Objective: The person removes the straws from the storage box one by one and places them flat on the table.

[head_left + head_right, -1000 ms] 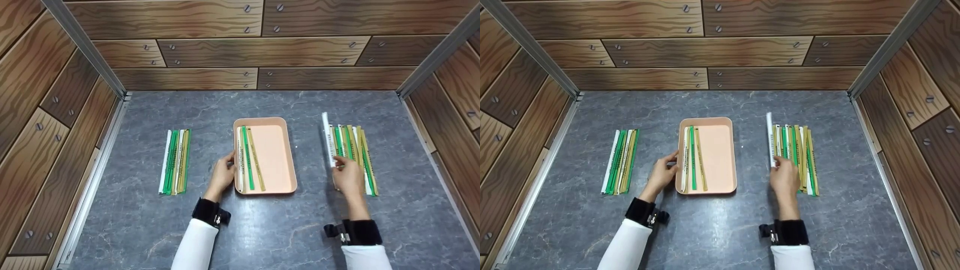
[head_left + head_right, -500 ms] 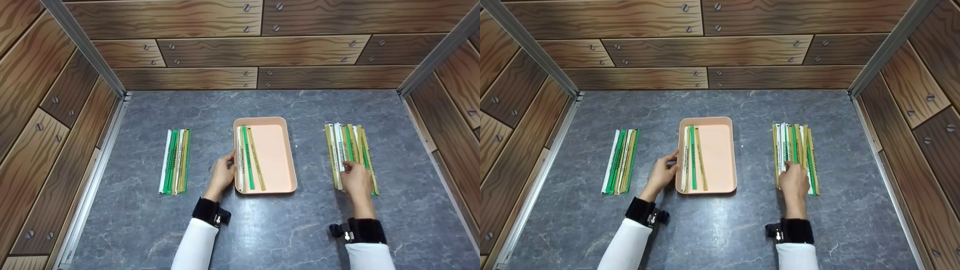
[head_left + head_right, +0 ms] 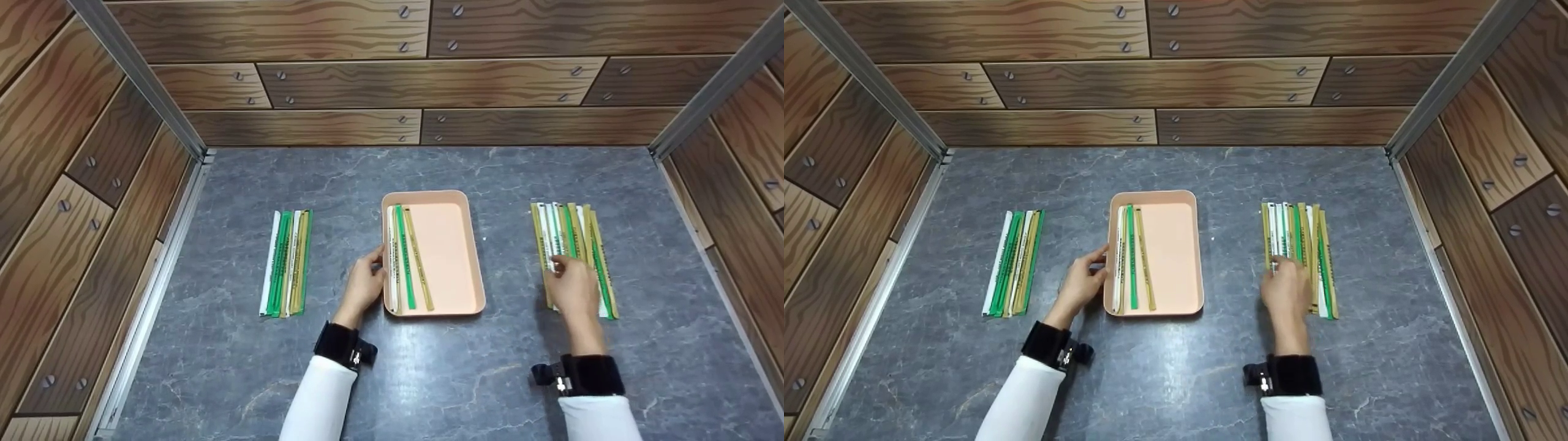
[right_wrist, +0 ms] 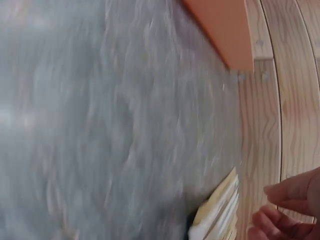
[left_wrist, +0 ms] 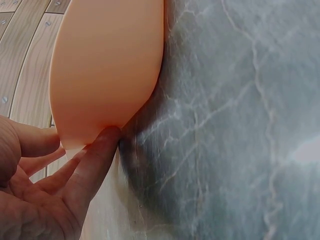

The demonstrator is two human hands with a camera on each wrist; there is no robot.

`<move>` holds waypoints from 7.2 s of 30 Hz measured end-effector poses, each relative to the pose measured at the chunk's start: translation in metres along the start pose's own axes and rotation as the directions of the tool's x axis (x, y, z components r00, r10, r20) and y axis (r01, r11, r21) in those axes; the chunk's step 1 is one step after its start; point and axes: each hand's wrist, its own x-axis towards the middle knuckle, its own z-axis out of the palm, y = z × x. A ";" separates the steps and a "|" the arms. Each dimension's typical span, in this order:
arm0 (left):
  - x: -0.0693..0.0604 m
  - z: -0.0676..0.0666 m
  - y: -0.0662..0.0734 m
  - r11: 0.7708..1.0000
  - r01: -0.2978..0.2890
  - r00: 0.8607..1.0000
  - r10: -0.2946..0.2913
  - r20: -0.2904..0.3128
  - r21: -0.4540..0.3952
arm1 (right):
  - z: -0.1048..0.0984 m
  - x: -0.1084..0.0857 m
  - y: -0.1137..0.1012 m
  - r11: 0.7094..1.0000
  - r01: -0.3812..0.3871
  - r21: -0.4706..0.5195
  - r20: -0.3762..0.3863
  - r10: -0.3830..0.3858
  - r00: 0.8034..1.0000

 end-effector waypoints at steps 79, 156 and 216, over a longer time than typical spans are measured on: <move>0.014 0.001 0.001 0.999 -0.007 0.999 0.009 -0.043 0.043 | 0.003 0.003 -0.041 0.979 0.203 0.002 0.059 -0.203 0.977; 0.012 0.001 0.004 1.000 0.006 1.000 -0.006 -0.018 0.001 | 0.127 -0.030 -0.149 0.791 0.609 -0.053 0.556 -0.484 0.676; 0.012 -0.001 0.000 0.996 -0.076 0.996 0.078 -0.031 0.047 | 0.052 -0.010 -0.102 0.948 0.246 0.202 0.148 -0.278 0.949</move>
